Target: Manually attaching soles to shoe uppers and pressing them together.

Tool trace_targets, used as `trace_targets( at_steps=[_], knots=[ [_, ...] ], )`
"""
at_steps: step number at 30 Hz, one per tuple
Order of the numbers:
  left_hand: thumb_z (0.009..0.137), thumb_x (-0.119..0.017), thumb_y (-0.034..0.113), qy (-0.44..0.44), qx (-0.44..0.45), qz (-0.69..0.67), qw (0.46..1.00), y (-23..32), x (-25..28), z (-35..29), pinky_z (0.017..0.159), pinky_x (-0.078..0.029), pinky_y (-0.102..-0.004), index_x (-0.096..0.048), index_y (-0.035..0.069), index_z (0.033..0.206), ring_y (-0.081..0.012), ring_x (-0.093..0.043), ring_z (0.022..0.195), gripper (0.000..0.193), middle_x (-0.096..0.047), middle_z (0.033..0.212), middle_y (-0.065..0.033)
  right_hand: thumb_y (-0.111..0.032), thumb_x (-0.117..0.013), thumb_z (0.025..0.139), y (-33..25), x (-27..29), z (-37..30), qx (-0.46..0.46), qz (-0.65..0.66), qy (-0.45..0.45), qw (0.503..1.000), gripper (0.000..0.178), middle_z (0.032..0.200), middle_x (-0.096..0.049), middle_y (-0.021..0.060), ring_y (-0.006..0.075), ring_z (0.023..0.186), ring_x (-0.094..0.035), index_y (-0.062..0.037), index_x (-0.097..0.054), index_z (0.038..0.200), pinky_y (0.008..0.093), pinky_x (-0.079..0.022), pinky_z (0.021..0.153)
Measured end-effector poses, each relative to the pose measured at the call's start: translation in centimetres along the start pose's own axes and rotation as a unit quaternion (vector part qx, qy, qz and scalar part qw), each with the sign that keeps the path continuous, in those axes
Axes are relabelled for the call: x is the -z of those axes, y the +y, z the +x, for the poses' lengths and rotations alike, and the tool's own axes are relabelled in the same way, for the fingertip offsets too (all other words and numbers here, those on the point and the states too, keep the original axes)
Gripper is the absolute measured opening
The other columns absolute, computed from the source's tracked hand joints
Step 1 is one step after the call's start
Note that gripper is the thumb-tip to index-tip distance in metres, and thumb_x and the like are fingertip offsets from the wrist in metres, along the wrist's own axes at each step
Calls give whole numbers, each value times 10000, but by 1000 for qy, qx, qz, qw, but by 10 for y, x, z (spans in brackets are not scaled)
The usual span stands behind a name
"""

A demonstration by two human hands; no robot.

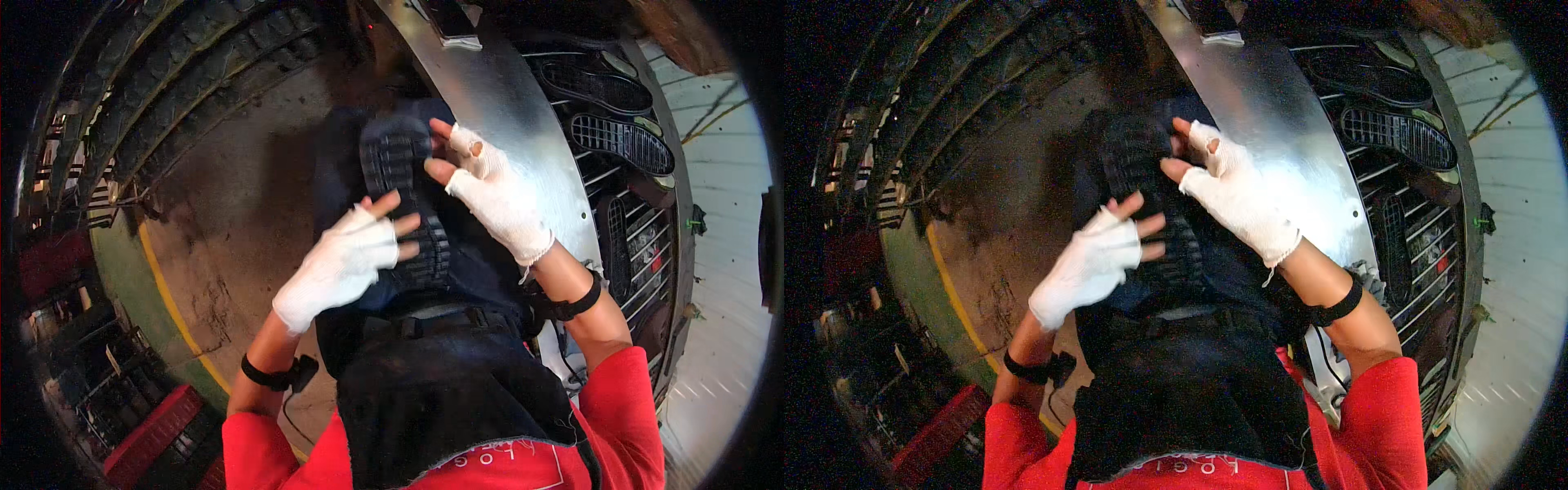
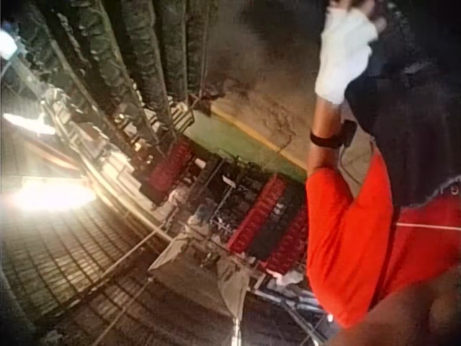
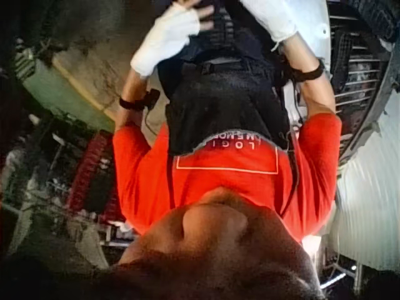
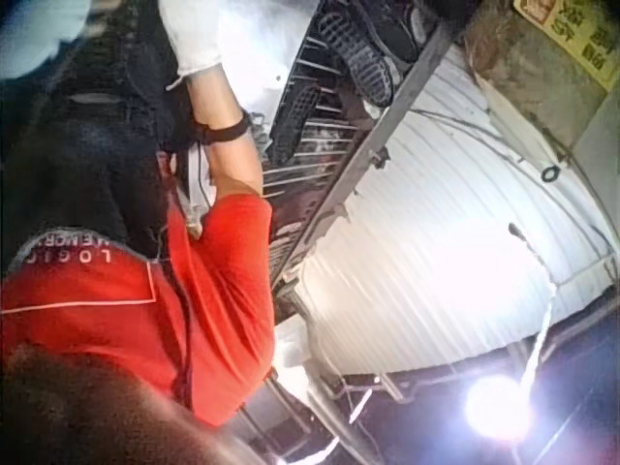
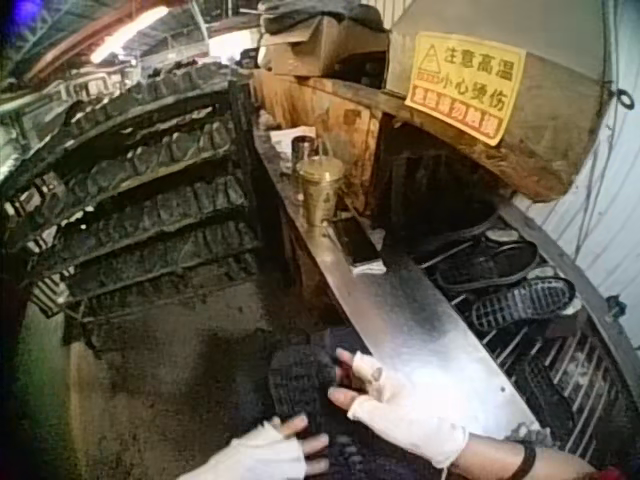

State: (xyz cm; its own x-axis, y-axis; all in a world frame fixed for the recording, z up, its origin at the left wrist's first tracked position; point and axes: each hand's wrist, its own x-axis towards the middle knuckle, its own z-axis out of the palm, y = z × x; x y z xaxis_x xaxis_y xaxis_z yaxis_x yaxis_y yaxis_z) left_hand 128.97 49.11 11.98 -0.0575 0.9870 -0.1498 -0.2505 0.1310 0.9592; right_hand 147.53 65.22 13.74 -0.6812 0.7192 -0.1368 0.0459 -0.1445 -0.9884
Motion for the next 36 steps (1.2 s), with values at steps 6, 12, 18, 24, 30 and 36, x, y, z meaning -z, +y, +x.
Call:
trace_targets(
  at_steps=[6,12,18,24,30,36],
  knots=[
    [841,-686,-24,188,-105,196,957,43,4,53,1107,-422,-370,-560,21,1419,-235,-572,1256,593,-566,1380,-118,-200,-731,951,-18,11,39,-27,-120,-26,992,476,946,-579,-20,54,856,-548,-4,-622,1370,211,-456,741],
    [671,-907,216,99,-141,458,872,45,10,63,928,-509,-360,-613,71,1355,-309,-605,1077,759,-565,1175,-141,-271,-812,843,-16,10,34,104,-253,-46,961,463,933,-578,41,173,948,-596,-47,-723,1238,330,-491,870],
    [565,-920,459,-102,-139,310,935,57,5,-9,882,-431,-433,-820,211,986,-256,-527,946,500,-502,974,-42,-309,-934,614,-31,25,-14,129,-111,-316,933,452,941,-569,78,314,988,-554,-68,-674,894,437,-447,923],
    [716,-889,224,122,-84,281,948,41,7,57,927,-437,-368,-659,36,1284,-256,-541,988,641,-625,1047,-90,-214,-904,729,-11,7,22,-91,65,-51,992,450,969,-525,32,194,956,-521,-74,-631,1058,331,-421,890],
    [799,-847,217,173,2,222,960,37,10,81,898,-448,-345,-628,22,1318,-238,-542,967,596,-645,1089,-90,-159,-835,803,-1,4,44,-129,32,-20,991,471,1026,-543,16,157,972,-512,-80,-630,1219,356,-372,1058],
    [810,-844,227,130,-16,244,961,29,34,96,836,-453,-303,-635,21,1299,-197,-547,915,570,-580,1048,-68,-183,-852,774,19,16,76,-19,-42,-80,996,635,1013,-548,17,143,926,-513,-79,-584,1340,345,-379,1056]
  ],
)
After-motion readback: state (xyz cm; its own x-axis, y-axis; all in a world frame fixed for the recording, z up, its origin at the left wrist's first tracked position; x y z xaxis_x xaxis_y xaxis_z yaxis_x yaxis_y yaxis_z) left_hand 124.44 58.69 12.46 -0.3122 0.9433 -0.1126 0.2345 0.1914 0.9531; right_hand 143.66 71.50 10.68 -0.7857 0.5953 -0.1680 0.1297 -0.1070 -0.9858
